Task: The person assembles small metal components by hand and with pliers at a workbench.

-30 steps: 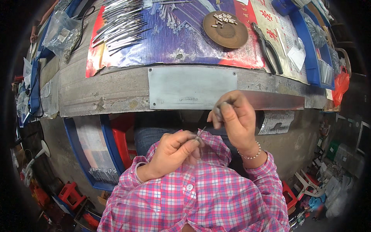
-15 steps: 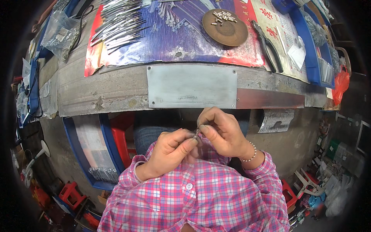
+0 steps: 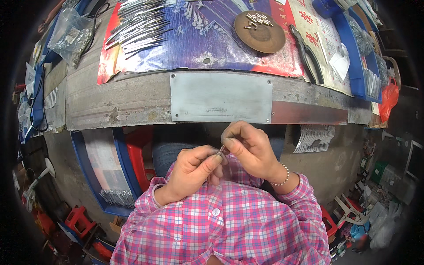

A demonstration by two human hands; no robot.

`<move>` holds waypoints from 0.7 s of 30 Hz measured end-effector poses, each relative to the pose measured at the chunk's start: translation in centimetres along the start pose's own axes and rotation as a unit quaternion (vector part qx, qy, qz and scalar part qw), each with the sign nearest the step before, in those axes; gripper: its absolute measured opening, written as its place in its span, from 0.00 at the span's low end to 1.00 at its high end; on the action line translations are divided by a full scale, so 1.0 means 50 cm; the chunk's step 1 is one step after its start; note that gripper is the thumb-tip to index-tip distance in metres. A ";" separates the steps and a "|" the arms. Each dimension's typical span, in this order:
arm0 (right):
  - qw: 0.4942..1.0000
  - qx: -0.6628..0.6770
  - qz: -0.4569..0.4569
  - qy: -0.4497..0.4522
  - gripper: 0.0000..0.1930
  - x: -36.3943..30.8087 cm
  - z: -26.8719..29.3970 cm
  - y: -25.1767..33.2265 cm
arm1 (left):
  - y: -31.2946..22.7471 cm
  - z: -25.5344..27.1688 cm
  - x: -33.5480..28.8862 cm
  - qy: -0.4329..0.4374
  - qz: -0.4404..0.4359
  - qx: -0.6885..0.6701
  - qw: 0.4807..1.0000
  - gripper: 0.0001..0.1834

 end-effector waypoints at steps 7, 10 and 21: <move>0.988 0.039 0.077 -0.130 0.05 0.014 0.027 0.015 | -0.007 0.002 -0.002 -0.010 -0.017 0.015 1.000 0.08; 0.976 0.144 0.069 -0.150 0.06 0.022 0.050 0.024 | 0.011 0.013 -0.010 -0.028 0.006 0.014 1.000 0.08; 0.999 0.002 -0.041 0.006 0.06 0.002 -0.076 -0.033 | 0.004 0.118 -0.073 -0.078 -0.079 -0.199 0.974 0.11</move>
Point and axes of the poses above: each hand's wrist, its own x-axis towards the middle knuckle, its own z-axis out of the back of the hand, y = z × x, the point moved 7 cm from there along x, towards the middle knuckle, and after that the axes turned 7 degrees about -y, right-handed, at the moved point
